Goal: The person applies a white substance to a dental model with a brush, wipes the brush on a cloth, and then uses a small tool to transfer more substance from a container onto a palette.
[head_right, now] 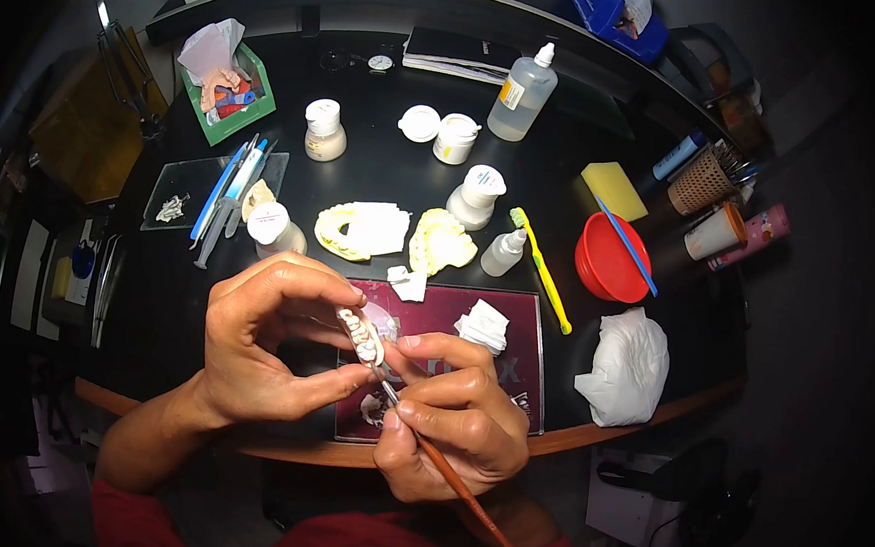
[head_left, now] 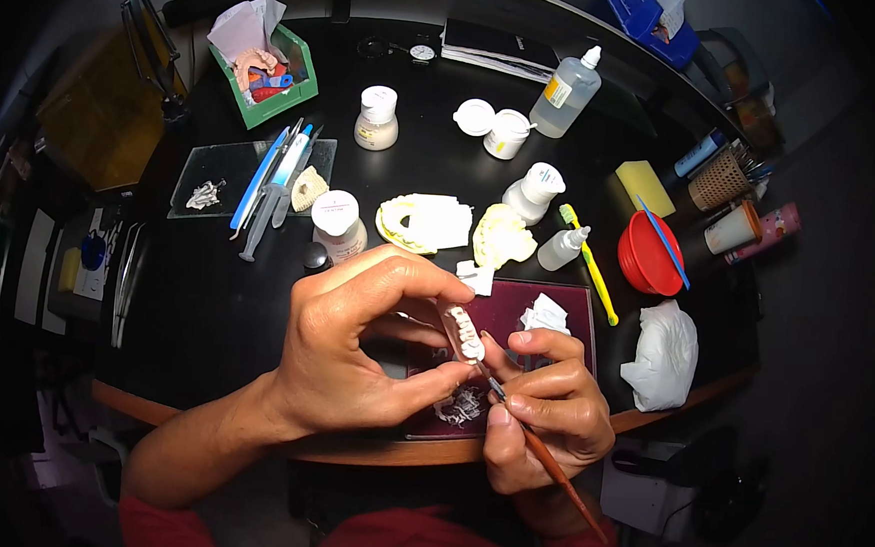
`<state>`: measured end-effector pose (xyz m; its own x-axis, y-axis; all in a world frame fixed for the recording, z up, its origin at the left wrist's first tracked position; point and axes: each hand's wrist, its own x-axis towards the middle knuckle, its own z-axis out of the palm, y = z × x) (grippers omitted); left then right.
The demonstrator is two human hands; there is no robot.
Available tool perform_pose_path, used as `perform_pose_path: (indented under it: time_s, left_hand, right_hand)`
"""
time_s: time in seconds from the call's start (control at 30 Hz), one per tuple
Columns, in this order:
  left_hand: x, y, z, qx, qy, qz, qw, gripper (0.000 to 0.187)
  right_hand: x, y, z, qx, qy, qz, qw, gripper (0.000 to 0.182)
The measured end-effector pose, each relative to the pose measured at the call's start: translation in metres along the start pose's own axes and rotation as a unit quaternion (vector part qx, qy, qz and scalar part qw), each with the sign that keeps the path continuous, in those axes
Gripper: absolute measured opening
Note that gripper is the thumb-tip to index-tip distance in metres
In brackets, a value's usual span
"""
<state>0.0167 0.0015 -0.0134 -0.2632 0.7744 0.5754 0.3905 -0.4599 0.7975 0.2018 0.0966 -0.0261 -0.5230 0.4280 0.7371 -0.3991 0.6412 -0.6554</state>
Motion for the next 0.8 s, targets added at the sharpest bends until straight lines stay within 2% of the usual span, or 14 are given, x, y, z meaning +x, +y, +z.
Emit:
perform_pose_path:
  time_s: [0.47, 0.8]
  left_hand:
    - [0.0001, 0.0015, -0.0006, 0.010, -0.001, 0.000, 1.000, 0.052]
    - [0.0018, 0.0014, -0.0013, 0.033, -0.003, 0.047, 0.998, 0.047]
  right_hand:
    - [-0.0004, -0.0023, 0.0000, -0.020, -0.004, -0.001, 1.000, 0.026]
    - [-0.0009, -0.0027, 0.0007, -0.019, 0.001, 0.000, 1.000, 0.026]
